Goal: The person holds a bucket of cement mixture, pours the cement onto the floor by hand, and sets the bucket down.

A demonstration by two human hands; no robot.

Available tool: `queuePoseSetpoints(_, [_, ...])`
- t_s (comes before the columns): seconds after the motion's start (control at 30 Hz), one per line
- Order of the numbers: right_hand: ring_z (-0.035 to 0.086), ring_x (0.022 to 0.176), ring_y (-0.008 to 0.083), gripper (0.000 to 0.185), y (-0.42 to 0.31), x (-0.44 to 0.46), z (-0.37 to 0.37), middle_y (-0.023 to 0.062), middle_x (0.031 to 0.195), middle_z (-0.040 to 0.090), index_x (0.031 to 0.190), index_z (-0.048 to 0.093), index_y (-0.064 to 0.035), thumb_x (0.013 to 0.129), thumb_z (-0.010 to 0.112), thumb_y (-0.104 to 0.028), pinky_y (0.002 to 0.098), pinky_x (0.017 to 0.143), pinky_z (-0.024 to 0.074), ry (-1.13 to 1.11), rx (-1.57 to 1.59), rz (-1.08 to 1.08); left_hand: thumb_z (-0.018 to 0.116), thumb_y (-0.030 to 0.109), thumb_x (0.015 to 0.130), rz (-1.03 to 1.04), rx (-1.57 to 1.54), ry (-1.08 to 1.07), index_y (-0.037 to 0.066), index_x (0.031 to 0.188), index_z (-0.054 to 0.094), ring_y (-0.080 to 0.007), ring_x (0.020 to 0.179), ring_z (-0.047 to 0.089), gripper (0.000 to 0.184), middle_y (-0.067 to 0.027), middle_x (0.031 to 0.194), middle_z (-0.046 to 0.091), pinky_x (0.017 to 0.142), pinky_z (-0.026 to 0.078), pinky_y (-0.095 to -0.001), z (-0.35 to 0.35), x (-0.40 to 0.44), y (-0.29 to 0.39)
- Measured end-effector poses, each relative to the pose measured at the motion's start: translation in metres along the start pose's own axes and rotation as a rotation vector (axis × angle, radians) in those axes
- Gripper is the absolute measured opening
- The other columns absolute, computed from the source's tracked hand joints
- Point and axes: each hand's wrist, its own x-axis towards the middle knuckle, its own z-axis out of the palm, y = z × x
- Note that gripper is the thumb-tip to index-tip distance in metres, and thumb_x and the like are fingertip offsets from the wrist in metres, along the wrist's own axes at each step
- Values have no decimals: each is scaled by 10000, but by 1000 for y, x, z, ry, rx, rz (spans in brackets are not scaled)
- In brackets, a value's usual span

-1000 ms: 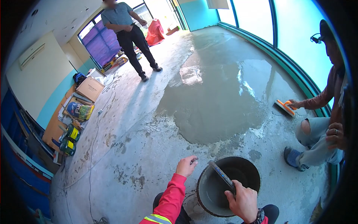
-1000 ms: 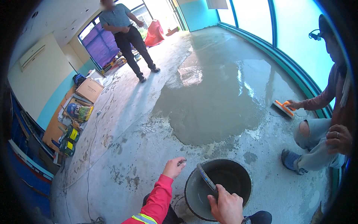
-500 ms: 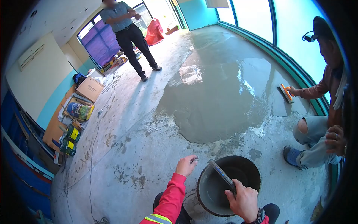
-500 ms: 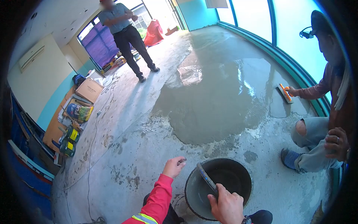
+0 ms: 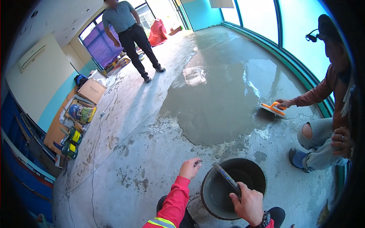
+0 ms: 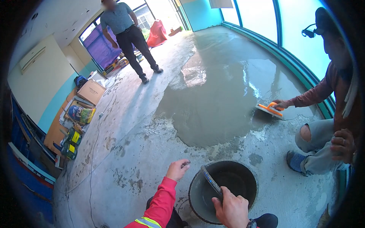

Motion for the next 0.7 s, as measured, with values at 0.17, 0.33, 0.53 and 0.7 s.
queuePoseSetpoints(0.17, [611, 581, 341, 406, 11, -3, 6, 143, 703, 638, 1122, 565, -24, 817, 682, -265, 422, 552, 468, 38, -8, -63, 658, 162, 831, 26, -15, 22, 106, 1069, 677, -293, 856, 674, 245, -142, 966, 696, 780, 523, -380, 6, 2, -15])
queuePoseSetpoints(0.33, [605, 531, 296, 381, 22, -2, 7, 112, 696, 636, 1103, 551, -6, 846, 651, -270, 373, 498, 482, 71, -44, -124, 661, 127, 826, 39, 5, -24, 67, 1066, 676, -242, 798, 680, 248, -133, 943, 703, 734, 530, -363, 5, 5, -17])
queuePoseSetpoints(0.53, [602, 520, 278, 375, 23, -3, 8, 97, 663, 618, 1098, 541, -2, 867, 633, -283, 359, 489, 474, 61, -68, -122, 651, 87, 829, -35, -73, -1, 28, 1056, 670, -202, 728, 663, 235, -134, 874, 699, 693, 525, -335, 3, 2, -5])
queuePoseSetpoints(0.7, [600, 518, 279, 376, 25, -4, 12, 95, 663, 619, 1100, 537, -5, 872, 628, -290, 358, 488, 471, 81, -61, -132, 650, 84, 827, -28, -71, -5, 29, 1060, 670, -199, 722, 657, 240, -130, 872, 698, 688, 522, -331, 3, 3, -8])
